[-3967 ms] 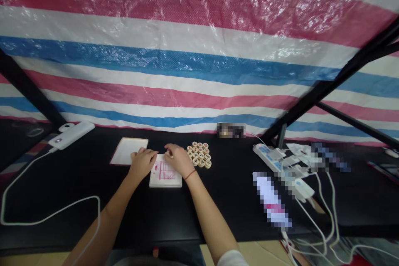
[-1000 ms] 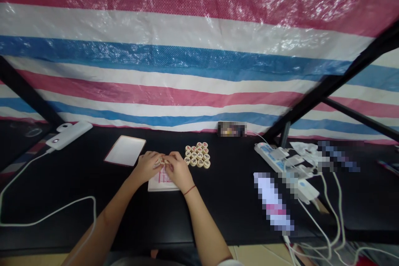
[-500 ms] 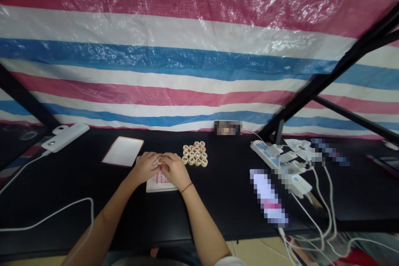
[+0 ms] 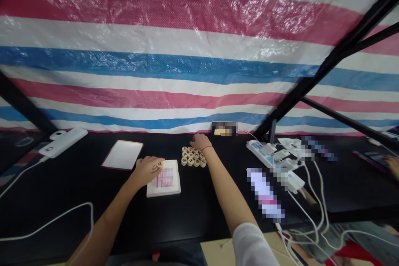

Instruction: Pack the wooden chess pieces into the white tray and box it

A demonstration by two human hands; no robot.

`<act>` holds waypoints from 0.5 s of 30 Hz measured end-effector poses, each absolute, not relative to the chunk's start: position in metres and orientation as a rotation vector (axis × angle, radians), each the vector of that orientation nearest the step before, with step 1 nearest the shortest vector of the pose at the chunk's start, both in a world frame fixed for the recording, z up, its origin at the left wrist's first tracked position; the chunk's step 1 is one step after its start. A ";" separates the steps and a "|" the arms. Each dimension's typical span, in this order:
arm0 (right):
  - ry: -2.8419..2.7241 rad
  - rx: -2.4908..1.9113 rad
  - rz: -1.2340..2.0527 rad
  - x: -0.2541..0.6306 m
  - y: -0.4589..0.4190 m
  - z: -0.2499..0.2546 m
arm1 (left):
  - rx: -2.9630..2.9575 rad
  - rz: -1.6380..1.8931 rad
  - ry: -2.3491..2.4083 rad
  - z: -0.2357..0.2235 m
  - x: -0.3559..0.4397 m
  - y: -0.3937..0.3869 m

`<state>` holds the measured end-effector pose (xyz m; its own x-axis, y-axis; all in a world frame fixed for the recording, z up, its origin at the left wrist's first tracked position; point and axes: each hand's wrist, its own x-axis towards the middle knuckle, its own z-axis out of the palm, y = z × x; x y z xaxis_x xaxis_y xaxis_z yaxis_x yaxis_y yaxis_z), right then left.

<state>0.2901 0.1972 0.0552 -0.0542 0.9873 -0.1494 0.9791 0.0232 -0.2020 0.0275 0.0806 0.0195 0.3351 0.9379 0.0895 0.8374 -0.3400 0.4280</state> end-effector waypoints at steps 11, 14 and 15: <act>-2.264 -2.134 0.461 0.281 0.214 0.062 | 2.334 0.469 1.610 0.021 0.026 0.079; -2.176 -2.071 0.466 0.285 0.207 0.071 | 2.368 0.655 1.592 0.021 0.025 0.081; -2.118 -2.012 0.531 0.284 0.201 0.074 | 2.374 0.737 1.569 0.020 0.025 0.081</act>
<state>0.2844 0.2007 0.0736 -0.0736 0.9903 -0.1180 0.9289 0.0250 -0.3695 0.0252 0.0814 0.0202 0.3117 0.9036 0.2938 0.8029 -0.4158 0.4272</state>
